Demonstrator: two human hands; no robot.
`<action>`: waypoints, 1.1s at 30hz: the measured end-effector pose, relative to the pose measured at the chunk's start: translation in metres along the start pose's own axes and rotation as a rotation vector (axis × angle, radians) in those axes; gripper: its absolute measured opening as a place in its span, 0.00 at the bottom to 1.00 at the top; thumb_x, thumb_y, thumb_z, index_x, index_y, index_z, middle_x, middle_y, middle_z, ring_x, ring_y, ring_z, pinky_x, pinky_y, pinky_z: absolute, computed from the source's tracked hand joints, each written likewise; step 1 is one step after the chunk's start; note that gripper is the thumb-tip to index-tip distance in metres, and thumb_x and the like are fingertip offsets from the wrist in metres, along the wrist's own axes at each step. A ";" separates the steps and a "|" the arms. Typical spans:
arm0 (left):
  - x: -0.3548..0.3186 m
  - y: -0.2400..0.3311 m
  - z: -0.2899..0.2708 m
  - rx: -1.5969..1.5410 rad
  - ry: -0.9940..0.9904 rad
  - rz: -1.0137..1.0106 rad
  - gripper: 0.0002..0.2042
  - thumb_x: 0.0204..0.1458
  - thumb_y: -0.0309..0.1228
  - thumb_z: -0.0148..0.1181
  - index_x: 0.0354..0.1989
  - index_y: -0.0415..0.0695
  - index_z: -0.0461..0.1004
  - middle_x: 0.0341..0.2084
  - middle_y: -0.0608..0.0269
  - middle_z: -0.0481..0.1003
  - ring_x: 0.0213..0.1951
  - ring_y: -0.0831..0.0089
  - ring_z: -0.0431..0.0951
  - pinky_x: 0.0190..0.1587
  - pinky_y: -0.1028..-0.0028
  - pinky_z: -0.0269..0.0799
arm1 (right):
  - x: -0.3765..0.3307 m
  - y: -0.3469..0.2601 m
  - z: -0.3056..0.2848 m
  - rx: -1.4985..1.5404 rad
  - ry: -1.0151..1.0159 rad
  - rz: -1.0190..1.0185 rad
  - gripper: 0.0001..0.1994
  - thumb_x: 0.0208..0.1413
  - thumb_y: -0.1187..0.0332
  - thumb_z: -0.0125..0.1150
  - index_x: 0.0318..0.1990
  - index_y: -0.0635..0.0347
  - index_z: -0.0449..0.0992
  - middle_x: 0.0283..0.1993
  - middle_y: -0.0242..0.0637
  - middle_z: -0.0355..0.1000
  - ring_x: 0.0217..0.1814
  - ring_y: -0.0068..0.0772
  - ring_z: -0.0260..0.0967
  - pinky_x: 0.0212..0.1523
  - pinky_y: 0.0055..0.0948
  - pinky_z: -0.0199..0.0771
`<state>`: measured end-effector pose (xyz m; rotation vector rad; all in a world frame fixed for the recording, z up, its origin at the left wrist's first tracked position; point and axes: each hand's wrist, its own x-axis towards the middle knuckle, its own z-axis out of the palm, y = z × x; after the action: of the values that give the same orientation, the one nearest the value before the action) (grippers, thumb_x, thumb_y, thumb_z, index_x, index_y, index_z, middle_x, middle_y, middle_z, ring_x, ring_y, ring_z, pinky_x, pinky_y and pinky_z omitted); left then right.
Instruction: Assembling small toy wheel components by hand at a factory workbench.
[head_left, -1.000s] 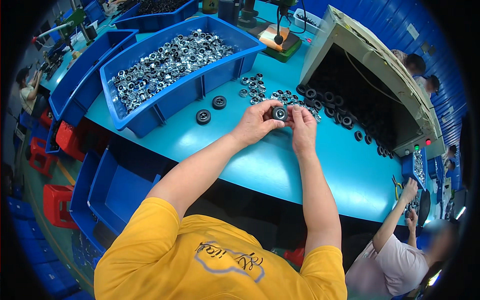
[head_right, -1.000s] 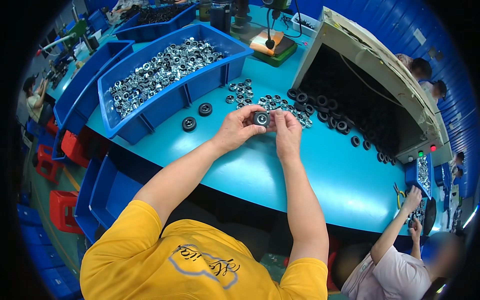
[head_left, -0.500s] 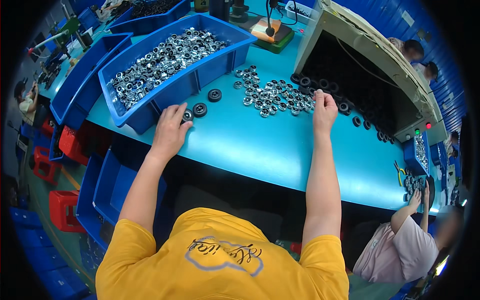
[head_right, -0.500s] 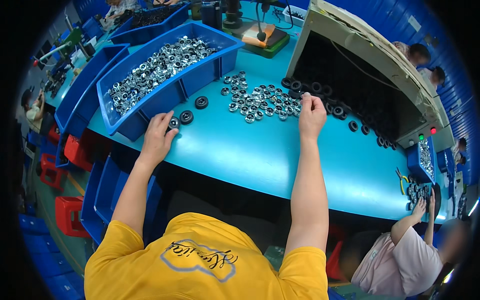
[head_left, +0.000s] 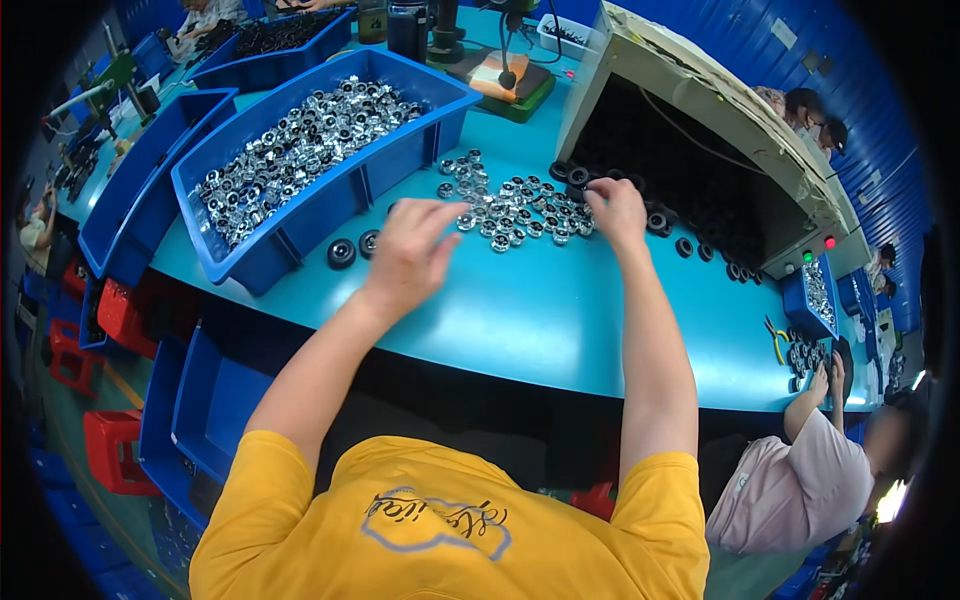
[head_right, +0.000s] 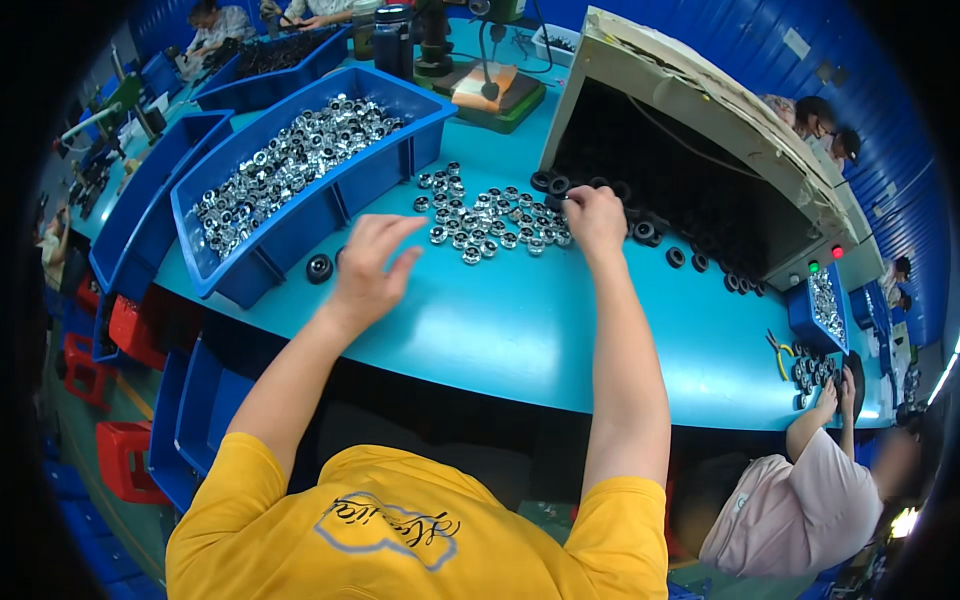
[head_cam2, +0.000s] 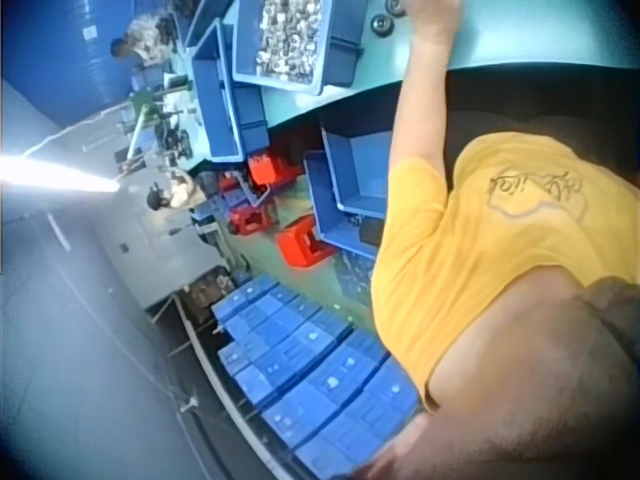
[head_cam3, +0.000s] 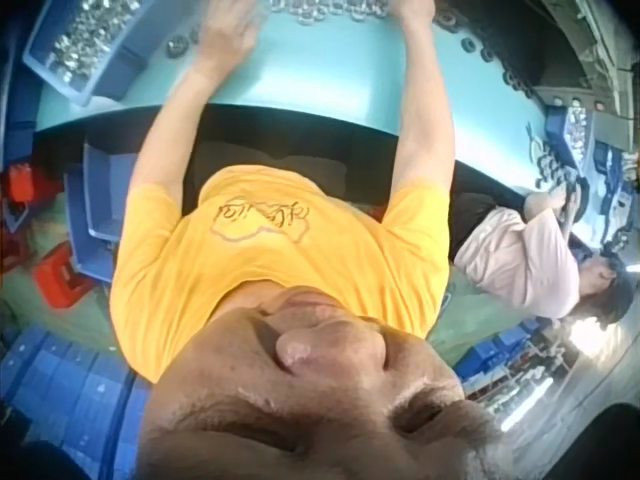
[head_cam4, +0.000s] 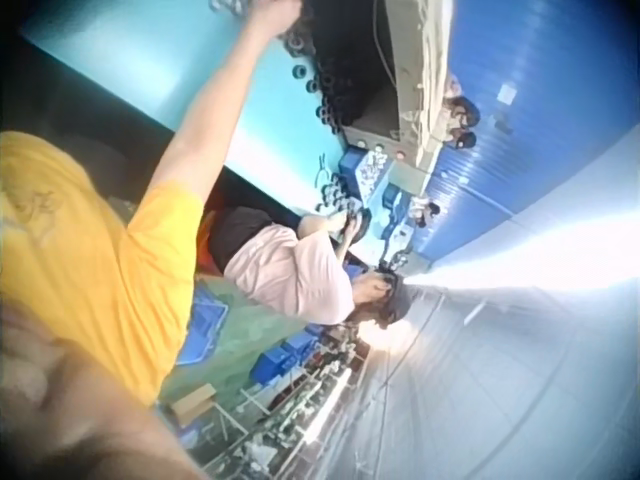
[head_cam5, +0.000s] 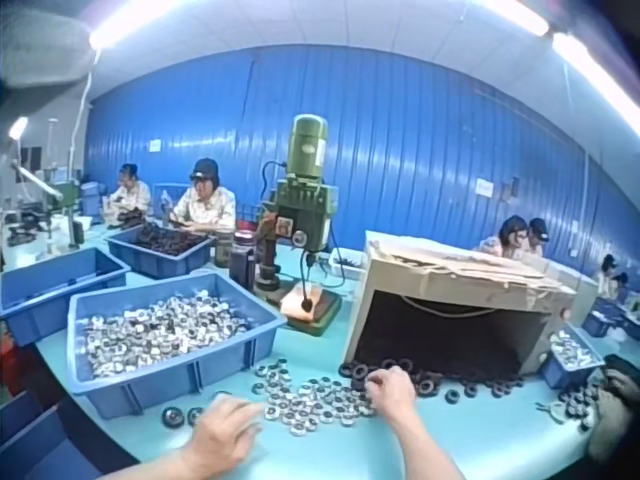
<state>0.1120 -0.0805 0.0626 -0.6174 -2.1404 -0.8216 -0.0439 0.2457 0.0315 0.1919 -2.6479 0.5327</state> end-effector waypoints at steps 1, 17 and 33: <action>0.007 0.002 0.016 -0.075 -0.022 0.003 0.18 0.47 0.20 0.65 0.49 0.44 0.78 0.39 0.54 0.77 0.43 0.55 0.75 0.47 0.63 0.71 | 0.005 -0.010 0.002 0.001 -0.037 -0.024 0.10 0.49 0.61 0.69 0.40 0.48 0.85 0.42 0.41 0.75 0.49 0.47 0.73 0.48 0.45 0.75; 0.010 -0.030 0.075 -1.437 -0.172 -0.734 0.23 0.63 0.39 0.59 0.58 0.34 0.67 0.39 0.59 0.76 0.38 0.75 0.78 0.34 0.75 0.78 | -0.071 -0.143 -0.027 0.452 0.168 -0.416 0.14 0.44 0.76 0.73 0.41 0.57 0.83 0.39 0.35 0.72 0.41 0.34 0.73 0.38 0.31 0.74; 0.014 -0.032 0.068 -1.875 -0.320 -0.758 0.23 0.61 0.34 0.59 0.62 0.40 0.62 0.57 0.49 0.71 0.54 0.62 0.77 0.53 0.67 0.77 | -0.062 -0.072 -0.027 0.141 -0.258 0.003 0.18 0.46 0.70 0.73 0.46 0.58 0.81 0.48 0.40 0.72 0.40 0.40 0.73 0.44 0.37 0.76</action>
<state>0.0510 -0.0511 0.0278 -0.7145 -1.1269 -3.2988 0.0376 0.1939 0.0515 0.3180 -2.8595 0.7408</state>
